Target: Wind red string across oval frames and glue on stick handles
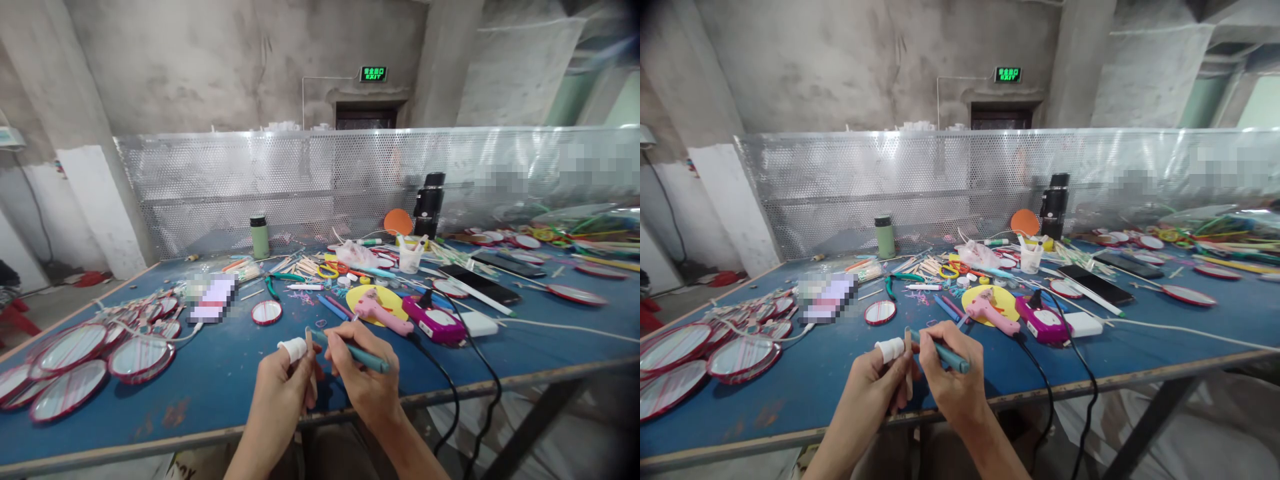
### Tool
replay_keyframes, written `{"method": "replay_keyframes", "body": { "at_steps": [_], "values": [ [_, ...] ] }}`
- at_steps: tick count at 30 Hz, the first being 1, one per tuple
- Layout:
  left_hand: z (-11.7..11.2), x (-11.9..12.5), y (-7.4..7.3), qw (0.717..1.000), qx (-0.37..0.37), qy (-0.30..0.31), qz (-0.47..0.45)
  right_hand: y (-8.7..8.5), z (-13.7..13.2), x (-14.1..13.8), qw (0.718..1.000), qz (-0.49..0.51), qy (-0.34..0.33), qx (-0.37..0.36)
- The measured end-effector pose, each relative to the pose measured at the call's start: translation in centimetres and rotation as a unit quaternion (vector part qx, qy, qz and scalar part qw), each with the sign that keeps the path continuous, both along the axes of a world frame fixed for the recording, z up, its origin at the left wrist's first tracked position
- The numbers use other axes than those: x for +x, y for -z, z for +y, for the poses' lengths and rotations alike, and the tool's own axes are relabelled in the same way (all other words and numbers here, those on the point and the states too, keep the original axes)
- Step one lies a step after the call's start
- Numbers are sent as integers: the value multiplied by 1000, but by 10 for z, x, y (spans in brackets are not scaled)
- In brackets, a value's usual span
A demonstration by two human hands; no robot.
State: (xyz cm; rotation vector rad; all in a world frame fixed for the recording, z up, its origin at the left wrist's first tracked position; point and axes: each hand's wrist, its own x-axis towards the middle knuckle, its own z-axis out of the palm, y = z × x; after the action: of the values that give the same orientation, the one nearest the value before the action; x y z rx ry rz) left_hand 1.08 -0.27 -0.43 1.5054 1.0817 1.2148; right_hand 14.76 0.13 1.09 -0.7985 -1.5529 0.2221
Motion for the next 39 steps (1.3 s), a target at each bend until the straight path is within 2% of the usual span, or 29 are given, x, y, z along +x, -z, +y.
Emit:
{"method": "replay_keyframes", "body": {
  "at_steps": [23, 32, 39],
  "values": [
    [1, -1, 3, 1000, -3, 5, -7, 1, 1, -1, 1000, 6, 7, 7],
    [1, 1, -1, 1000, -5, 9, -21, 4, 2, 0, 1000, 5, 10, 7],
    [2, 0, 1, 1000, 4, 4, 10, 2, 1, 0, 1000, -6, -2, 17]
  ]
}}
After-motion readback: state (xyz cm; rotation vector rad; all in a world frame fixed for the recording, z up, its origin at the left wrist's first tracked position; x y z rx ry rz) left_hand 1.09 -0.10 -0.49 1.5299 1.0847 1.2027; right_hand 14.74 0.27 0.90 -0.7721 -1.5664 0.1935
